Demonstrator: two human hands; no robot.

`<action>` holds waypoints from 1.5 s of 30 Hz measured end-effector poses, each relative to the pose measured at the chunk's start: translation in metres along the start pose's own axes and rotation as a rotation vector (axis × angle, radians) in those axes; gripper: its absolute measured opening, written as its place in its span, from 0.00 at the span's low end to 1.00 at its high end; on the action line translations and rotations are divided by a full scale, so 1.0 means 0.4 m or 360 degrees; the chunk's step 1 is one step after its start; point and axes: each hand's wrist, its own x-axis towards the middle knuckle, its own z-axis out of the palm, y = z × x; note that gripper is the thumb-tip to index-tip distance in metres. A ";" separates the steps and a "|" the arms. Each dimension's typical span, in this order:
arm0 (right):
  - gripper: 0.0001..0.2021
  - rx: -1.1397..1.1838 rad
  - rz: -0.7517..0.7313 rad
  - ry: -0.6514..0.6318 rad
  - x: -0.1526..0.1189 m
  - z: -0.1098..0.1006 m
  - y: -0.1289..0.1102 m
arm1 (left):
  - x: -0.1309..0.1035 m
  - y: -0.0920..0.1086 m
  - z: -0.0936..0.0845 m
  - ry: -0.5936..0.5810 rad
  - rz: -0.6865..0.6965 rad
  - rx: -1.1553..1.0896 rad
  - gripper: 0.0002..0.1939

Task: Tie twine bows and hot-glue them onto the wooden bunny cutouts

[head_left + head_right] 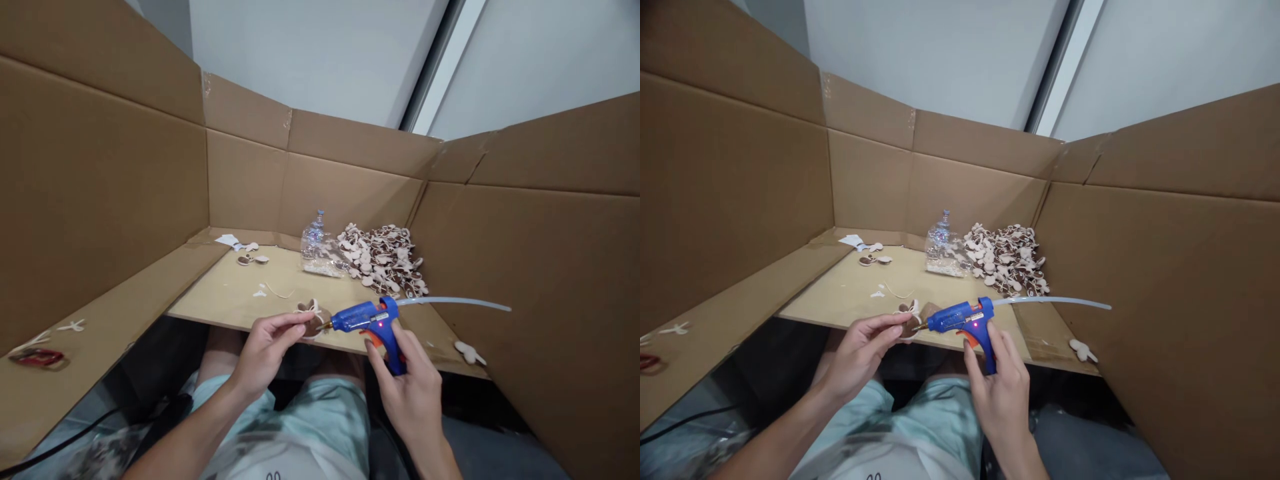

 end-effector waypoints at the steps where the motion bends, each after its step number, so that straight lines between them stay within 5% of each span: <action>1: 0.17 0.0004 0.0000 -0.0001 0.000 0.000 0.000 | 0.000 0.000 0.000 0.0002 -0.0002 0.0001 0.09; 25: 0.18 -0.0156 0.0083 0.0021 0.014 0.000 0.037 | 0.005 0.016 -0.017 0.0055 0.0017 0.0050 0.09; 33: 0.16 -0.0554 0.0559 -0.0763 0.048 0.129 0.169 | 0.042 0.066 -0.073 0.0244 0.0179 0.0151 0.10; 39: 0.18 -0.0637 0.0657 -0.0758 0.026 0.174 0.220 | 0.059 0.112 -0.130 0.0469 0.0341 0.0175 0.11; 42: 0.22 -0.0645 0.0605 -0.0641 0.011 0.180 0.181 | 0.061 0.129 -0.152 0.0527 0.0360 0.0231 0.12; 45: 0.17 -0.0323 0.0263 -0.0708 0.004 0.227 0.102 | 0.058 0.138 -0.162 0.0536 0.0346 0.0260 0.12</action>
